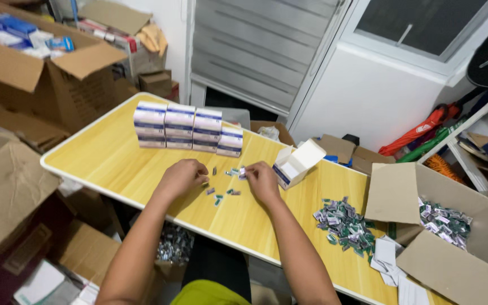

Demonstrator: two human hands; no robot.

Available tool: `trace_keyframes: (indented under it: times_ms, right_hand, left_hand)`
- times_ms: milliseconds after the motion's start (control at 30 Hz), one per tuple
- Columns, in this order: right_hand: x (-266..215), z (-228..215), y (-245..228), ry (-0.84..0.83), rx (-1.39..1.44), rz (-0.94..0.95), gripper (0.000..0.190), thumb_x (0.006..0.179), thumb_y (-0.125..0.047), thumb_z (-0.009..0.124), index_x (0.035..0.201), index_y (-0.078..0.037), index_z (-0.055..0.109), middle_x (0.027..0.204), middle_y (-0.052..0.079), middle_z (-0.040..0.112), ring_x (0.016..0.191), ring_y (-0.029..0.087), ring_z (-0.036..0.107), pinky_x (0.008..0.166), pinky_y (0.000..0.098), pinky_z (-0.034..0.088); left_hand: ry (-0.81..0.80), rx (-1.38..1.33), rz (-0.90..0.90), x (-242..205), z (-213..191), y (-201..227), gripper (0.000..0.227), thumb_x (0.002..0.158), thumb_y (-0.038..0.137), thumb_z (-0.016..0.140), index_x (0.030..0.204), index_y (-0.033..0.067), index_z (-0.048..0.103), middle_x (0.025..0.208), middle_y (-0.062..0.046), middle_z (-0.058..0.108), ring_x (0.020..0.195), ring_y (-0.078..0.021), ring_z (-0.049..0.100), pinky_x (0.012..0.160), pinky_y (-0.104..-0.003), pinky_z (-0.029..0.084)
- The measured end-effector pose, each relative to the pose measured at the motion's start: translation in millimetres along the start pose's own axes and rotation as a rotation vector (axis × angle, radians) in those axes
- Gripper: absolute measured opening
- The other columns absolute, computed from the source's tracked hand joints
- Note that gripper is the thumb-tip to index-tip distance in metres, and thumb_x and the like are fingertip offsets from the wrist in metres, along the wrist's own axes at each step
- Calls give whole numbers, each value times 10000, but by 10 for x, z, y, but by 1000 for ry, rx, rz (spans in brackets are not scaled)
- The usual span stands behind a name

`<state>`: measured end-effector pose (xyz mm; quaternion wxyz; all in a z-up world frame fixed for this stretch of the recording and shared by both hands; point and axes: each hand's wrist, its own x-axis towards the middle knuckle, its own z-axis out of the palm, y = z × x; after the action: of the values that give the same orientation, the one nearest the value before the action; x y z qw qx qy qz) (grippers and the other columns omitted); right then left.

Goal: The person opens a small white box and removes a folded paper insert. They then pick up small green capsules from a pile on the table and place them into the box one by one. The person continues to sort and place capsules into the box throughout the clip.

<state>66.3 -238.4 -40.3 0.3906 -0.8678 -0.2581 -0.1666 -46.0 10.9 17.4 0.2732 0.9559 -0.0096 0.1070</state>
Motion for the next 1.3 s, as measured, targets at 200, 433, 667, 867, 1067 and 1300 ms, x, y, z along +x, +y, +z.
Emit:
trace_keyframes:
  times_ms: [200, 433, 667, 867, 1067, 1300]
  right_hand:
    - [54, -64, -86, -33, -6, -9, 125, 854, -65, 742, 967, -16, 763, 987, 134, 690, 825, 271, 719, 745, 370, 565]
    - [33, -19, -46, -50, -24, -21, 137, 868, -42, 722, 994, -17, 767, 1007, 135, 701, 828, 273, 719, 748, 360, 574]
    - [32, -35, -66, -73, -27, -10, 138, 863, -61, 747, 988, -4, 763, 1007, 143, 701, 838, 268, 726, 766, 354, 578]
    - [-20, -94, -239, -101, 1, -49, 138, 870, -58, 728, 995, -3, 748, 1032, 134, 697, 894, 268, 734, 803, 363, 578]
    - [-64, -197, -486, -115, -119, -106, 144, 874, -108, 730, 983, -22, 767, 1036, 129, 693, 1005, 334, 662, 870, 414, 524]
    - [-73, -258, -591, -124, -119, -99, 149, 883, -120, 718, 995, -32, 764, 1051, 119, 692, 1013, 322, 660, 872, 407, 522]
  left_hand:
    - [-101, 91, 35, 35, 71, 78, 191, 832, 189, 731, 1004, 129, 789, 997, -95, 768, 972, -288, 719, 848, -426, 571]
    - [-5, 112, 132, 470, 463, -143, 468, 784, 135, 740, 1248, 139, 682, 1059, -138, 729, 984, -339, 687, 813, -483, 555]
    - [-82, 219, 155, 605, 565, -154, 152, 853, 175, 709, 976, 169, 798, 1023, -74, 720, 986, -284, 695, 823, -445, 570]
    - [-25, 230, 192, 355, 444, -126, 124, 844, 180, 712, 931, 155, 797, 1010, -72, 705, 947, -300, 698, 808, -446, 574]
    - [66, 219, 113, -148, 197, -210, 124, 866, 179, 688, 937, 136, 780, 1090, -44, 686, 973, -271, 701, 778, -435, 588]
    - [258, 188, 277, -310, 138, 20, 204, 806, 198, 730, 989, 126, 781, 1094, -37, 694, 1019, -239, 659, 783, -417, 581]
